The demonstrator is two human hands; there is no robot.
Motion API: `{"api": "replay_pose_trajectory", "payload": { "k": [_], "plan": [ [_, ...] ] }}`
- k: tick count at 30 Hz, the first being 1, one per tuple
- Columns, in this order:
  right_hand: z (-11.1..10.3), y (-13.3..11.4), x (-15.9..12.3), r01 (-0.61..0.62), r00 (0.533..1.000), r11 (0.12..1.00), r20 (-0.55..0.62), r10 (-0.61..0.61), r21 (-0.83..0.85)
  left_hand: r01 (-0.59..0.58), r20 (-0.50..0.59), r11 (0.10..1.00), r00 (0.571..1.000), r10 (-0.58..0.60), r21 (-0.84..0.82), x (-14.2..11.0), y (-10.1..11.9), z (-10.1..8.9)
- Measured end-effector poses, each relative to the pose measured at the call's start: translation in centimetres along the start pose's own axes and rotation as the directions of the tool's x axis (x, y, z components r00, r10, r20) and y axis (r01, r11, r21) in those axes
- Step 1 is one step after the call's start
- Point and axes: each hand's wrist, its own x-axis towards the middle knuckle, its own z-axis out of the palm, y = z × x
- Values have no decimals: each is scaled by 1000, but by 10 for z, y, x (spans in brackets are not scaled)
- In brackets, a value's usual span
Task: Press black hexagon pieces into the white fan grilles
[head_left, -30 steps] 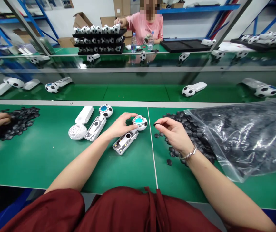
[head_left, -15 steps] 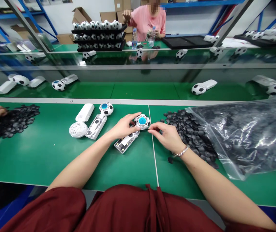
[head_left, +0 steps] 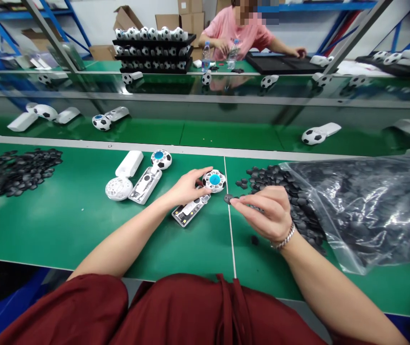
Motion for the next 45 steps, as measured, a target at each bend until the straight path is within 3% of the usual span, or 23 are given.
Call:
{"api": "replay_pose_trajectory", "payload": {
  "k": [4, 7, 12, 16, 25, 40, 45],
  "plan": [
    [-1, -1, -3, -120, 983, 989, 149, 106, 83, -3, 4, 1000, 1000, 3, 11, 0, 0, 0],
    [8, -1, -4, -303, 923, 935, 301, 239, 185, 5, 5, 1000, 1000, -5, 22, 0, 1, 0],
    [34, -1, -9, -505, 834, 823, 391, 389, 260, 20, 59, 999, 998, -22, 34, -2, 7, -5],
    [44, -2, -14, -520, 831, 788, 407, 379, 329, -5, 148, 997, 989, -6, 77, -5, 11, -5],
    [57, -2, -15, -607, 785, 737, 369, 497, 297, -43, 38, 990, 999, 38, 131, -5, 7, 9],
    [64, -3, -18, -586, 805, 754, 323, 498, 296, 32, 13, 990, 999, -34, 140, -5, 11, 14],
    [64, -4, -17, -606, 792, 732, 328, 515, 312, 30, 12, 987, 999, -32, 156, -5, 10, 15]
  ]
}}
